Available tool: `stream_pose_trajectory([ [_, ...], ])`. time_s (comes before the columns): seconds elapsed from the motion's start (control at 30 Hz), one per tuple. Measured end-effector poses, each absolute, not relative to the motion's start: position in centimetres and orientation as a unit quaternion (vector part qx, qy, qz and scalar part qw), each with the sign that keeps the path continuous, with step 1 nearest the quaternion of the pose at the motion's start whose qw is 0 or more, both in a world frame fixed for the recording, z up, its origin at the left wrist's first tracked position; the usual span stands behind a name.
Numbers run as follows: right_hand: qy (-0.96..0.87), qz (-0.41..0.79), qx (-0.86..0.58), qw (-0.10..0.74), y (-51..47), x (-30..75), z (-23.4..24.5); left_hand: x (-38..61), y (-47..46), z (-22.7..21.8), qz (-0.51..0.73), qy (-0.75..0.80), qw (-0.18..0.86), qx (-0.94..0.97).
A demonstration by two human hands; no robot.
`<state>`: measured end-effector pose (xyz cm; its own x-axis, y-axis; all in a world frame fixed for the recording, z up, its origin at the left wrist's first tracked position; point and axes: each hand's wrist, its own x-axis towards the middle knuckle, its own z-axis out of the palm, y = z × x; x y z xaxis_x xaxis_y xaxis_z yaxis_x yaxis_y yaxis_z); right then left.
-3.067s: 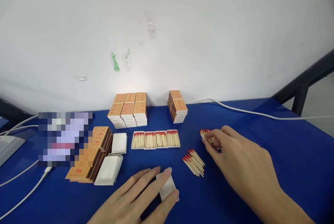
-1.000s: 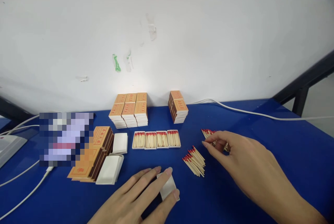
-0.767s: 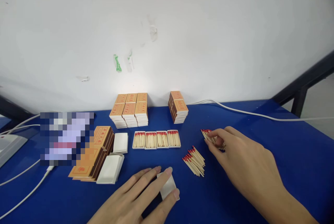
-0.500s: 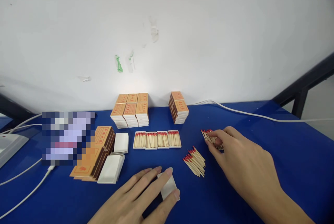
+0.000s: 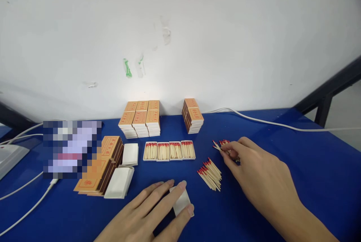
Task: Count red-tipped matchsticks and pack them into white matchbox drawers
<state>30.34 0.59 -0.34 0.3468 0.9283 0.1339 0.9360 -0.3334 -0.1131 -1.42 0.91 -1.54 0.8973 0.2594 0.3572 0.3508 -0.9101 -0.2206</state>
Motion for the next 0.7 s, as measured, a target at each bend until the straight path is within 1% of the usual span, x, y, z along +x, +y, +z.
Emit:
stream_pose_trajectory([
  [0.17, -0.578, -0.027, -0.811, 0.082, 0.8, 30.3, -0.3, -1.5, 1.0, -1.8, -0.173, -0.161, 0.141, -0.961],
  [0.33, -0.59, -0.011, -0.803, 0.084, 0.7, 30.3, -0.3, -1.2, 1.1, -1.3, -0.157, -0.155, 0.14, -0.965],
  [0.47, -0.591, 0.002, -0.802, 0.085, 0.5, 29.9, 0.2, -1.2, 1.0, -1.1, -0.171, -0.156, 0.149, -0.962],
  [0.7, -0.585, 0.116, -0.797, 0.098, -0.1, 30.7, 1.4, -1.2, 0.9, -1.3, -0.161, -0.161, 0.148, -0.962],
])
